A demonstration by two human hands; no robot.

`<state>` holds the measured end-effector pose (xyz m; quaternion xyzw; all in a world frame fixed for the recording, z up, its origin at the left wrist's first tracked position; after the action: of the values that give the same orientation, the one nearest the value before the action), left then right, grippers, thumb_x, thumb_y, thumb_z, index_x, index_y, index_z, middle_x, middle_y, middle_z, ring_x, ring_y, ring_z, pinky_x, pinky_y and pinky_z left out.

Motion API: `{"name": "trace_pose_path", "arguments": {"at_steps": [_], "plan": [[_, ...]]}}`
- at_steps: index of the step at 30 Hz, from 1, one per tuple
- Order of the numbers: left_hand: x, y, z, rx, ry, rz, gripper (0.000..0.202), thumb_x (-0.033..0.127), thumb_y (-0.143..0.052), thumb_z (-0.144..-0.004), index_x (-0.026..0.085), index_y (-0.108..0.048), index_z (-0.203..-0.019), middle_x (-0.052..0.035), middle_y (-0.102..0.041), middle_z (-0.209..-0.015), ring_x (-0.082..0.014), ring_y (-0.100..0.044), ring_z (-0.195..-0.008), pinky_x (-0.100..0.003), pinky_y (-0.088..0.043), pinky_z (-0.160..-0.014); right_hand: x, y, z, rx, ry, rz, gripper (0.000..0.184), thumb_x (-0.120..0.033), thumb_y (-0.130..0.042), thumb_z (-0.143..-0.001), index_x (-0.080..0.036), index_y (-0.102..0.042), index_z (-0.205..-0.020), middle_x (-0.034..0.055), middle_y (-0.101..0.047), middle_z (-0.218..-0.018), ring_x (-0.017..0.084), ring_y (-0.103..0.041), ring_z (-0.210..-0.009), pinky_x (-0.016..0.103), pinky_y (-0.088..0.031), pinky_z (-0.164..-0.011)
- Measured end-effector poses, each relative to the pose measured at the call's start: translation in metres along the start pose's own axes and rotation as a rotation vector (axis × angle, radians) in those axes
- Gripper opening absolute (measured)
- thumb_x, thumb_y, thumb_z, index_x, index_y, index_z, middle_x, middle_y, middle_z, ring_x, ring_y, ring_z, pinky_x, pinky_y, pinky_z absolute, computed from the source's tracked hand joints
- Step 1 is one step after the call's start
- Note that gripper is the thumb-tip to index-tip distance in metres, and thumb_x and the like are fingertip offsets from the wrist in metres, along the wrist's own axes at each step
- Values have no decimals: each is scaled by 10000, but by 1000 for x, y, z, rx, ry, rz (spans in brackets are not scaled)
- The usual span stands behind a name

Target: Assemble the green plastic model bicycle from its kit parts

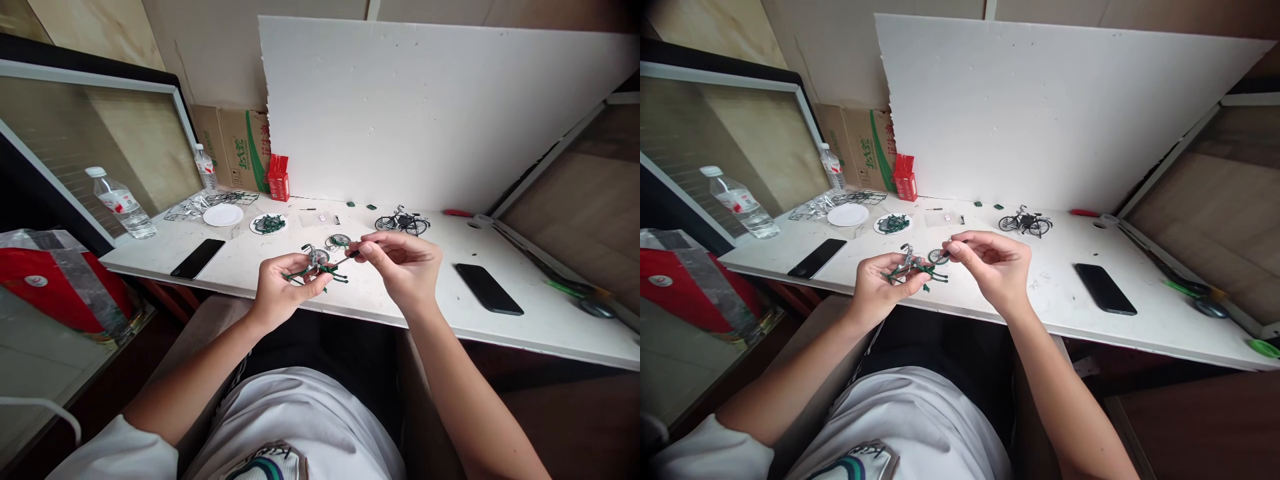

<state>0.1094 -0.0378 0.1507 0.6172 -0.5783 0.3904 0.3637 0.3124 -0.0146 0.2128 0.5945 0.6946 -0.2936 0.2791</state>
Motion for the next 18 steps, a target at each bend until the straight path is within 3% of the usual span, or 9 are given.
{"name": "trace_pose_path", "arguments": {"at_steps": [12, 18], "plan": [[6, 2, 2, 44, -17, -51, 262, 338, -913, -766, 166, -849, -952, -96, -835, -978, -238, -776, -824, -314, -621, -754, 2, 2, 2, 99, -37, 2, 311, -417, -965, -752, -216, -727, -762, 16, -791, -733, 188, -764, -582, 297, -678, -552], [8, 2, 1, 49, -31, -51, 255, 332, -912, -774, 164, -846, -955, -95, -836, -974, -226, -775, -808, -306, -619, -750, -2, 4, 8, 159, 41, 65, 255, -402, -940, -793, -241, -814, -946, 17, -797, -763, 204, -782, -642, 342, -704, -624]]}}
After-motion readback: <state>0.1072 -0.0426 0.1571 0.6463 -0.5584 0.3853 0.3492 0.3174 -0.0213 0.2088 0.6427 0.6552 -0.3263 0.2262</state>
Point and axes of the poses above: each hand's wrist, its own z-axis away from the middle knuckle, its own y-axis out of the back of the hand, x = y × z, the point moved 10 cm from there along -z, towards the middle knuckle
